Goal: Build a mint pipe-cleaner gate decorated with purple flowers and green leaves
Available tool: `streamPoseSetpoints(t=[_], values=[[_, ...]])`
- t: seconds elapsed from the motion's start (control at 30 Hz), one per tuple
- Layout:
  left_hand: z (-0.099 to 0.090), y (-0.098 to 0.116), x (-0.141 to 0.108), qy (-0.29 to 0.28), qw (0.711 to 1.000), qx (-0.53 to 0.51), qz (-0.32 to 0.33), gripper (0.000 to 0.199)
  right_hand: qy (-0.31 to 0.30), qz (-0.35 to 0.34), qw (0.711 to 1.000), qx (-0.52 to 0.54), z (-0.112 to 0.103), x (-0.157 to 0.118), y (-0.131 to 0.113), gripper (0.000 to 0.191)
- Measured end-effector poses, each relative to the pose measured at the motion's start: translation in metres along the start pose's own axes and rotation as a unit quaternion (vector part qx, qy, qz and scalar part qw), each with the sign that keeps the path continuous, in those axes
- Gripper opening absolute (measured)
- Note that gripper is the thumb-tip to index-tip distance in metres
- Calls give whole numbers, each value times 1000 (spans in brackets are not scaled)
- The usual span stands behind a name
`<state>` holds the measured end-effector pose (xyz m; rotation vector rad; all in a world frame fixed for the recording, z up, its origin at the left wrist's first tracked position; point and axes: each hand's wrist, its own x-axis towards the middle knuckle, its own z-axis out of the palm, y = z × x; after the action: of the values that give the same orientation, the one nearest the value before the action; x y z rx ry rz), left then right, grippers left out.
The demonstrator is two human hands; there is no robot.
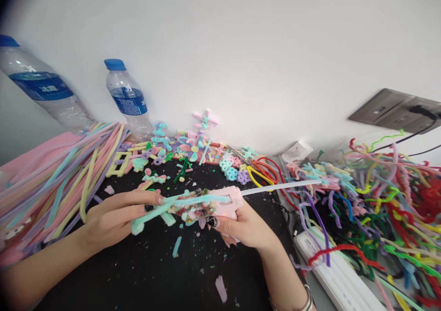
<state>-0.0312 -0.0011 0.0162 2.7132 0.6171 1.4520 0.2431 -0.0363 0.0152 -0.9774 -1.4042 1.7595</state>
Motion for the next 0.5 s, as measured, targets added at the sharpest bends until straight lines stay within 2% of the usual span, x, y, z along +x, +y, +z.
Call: streamPoseSetpoints(t=[0.5], values=[[0,0,1,-1,1000,2,-6,16,9,6,1000,-8,1,-2,-2,37]])
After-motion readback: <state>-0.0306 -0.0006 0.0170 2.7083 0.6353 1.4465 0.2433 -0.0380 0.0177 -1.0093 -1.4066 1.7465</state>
